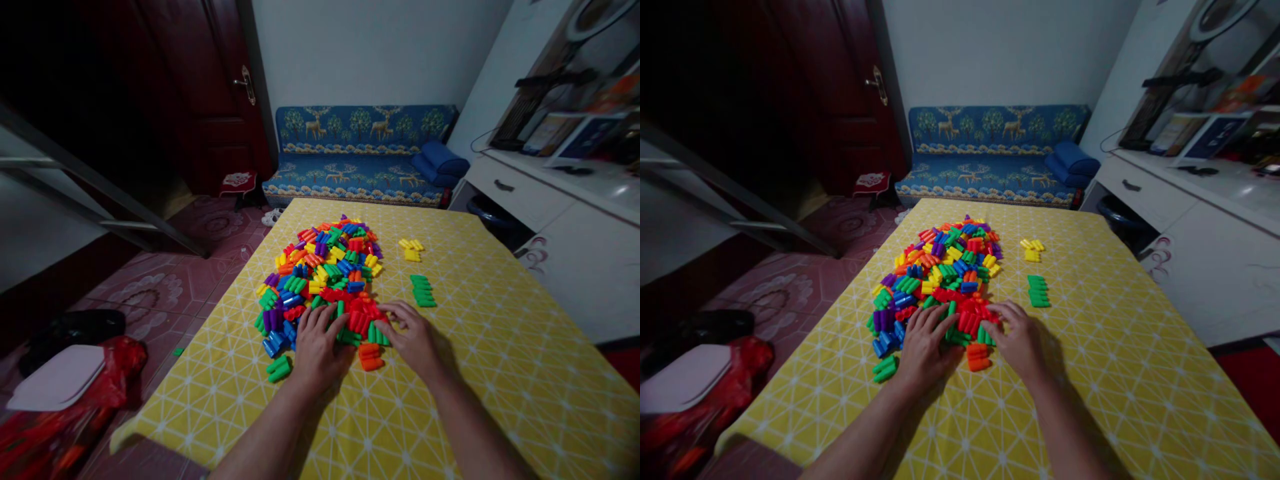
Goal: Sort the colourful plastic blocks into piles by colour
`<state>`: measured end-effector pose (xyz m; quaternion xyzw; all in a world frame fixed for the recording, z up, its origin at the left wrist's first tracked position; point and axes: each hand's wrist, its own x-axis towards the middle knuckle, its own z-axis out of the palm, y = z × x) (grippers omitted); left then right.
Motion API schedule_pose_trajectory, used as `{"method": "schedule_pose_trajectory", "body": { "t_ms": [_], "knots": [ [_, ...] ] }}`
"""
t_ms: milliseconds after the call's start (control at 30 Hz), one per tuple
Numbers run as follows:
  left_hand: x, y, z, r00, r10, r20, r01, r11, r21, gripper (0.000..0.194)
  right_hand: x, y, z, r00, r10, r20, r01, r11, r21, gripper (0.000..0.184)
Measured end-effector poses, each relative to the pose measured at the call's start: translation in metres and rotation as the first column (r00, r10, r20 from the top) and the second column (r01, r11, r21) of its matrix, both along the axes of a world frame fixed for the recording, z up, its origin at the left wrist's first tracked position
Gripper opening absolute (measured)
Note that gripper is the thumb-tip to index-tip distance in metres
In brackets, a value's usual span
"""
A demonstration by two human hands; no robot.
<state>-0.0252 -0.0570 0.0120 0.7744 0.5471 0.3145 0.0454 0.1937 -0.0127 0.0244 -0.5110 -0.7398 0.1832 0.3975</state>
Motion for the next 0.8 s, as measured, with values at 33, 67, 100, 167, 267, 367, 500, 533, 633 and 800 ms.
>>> {"method": "schedule_pose_trajectory", "body": {
  "t_ms": [33, 67, 100, 167, 267, 367, 500, 533, 633, 800],
  "knots": [
    [0.0, 0.001, -0.002, 1.0, 0.007, 0.005, -0.007, 1.0, 0.009, 0.05, -0.007, -0.003, 0.003, 0.996, 0.051, 0.072, -0.05, 0.999, -0.008, 0.024],
    [-0.001, 0.002, -0.004, 1.0, 0.012, 0.011, -0.012, 1.0, 0.02, 0.046, -0.013, -0.006, 0.005, 0.988, 0.075, 0.136, -0.075, 0.997, -0.007, 0.032],
    [-0.001, 0.002, -0.005, 1.0, 0.019, 0.017, -0.019, 0.999, 0.027, 0.043, -0.019, -0.009, 0.006, 0.979, 0.079, 0.185, -0.081, 0.997, 0.001, 0.04],
    [-0.002, 0.004, -0.008, 0.999, 0.037, 0.033, -0.038, 0.999, 0.039, 0.038, -0.028, -0.011, 0.005, 0.968, 0.063, 0.242, -0.068, 0.998, 0.016, 0.047],
    [-0.002, 0.006, -0.009, 0.997, 0.054, 0.059, -0.058, 0.997, 0.055, 0.032, -0.038, -0.013, 0.001, 0.964, 0.053, 0.261, -0.058, 0.998, 0.013, 0.042],
    [-0.002, 0.007, -0.008, 0.994, 0.061, 0.095, -0.069, 0.994, 0.082, 0.026, -0.041, -0.015, -0.001, 0.971, 0.063, 0.23, -0.065, 0.998, -0.001, 0.027],
    [-0.005, 0.007, -0.01, 0.976, 0.088, 0.198, -0.113, 0.986, 0.119, 0.017, -0.038, -0.017, -0.008, 0.995, 0.045, 0.092, -0.04, 0.997, -0.06, 0.012],
    [-0.007, 0.008, -0.011, 0.971, 0.096, 0.219, -0.126, 0.984, 0.126, 0.018, -0.036, -0.017, -0.011, 1.0, 0.014, 0.022, -0.012, 0.996, -0.093, 0.013],
    [-0.011, 0.009, -0.014, 0.958, 0.116, 0.261, -0.159, 0.976, 0.147, 0.024, -0.034, -0.013, -0.02, 0.959, -0.105, -0.265, 0.054, 0.98, -0.193, 0.025],
    [-0.016, 0.01, -0.016, 0.946, 0.121, 0.3, -0.177, 0.97, 0.165, 0.033, -0.034, -0.008, -0.025, 0.845, -0.164, -0.508, 0.056, 0.974, -0.221, 0.037]
  ]
}}
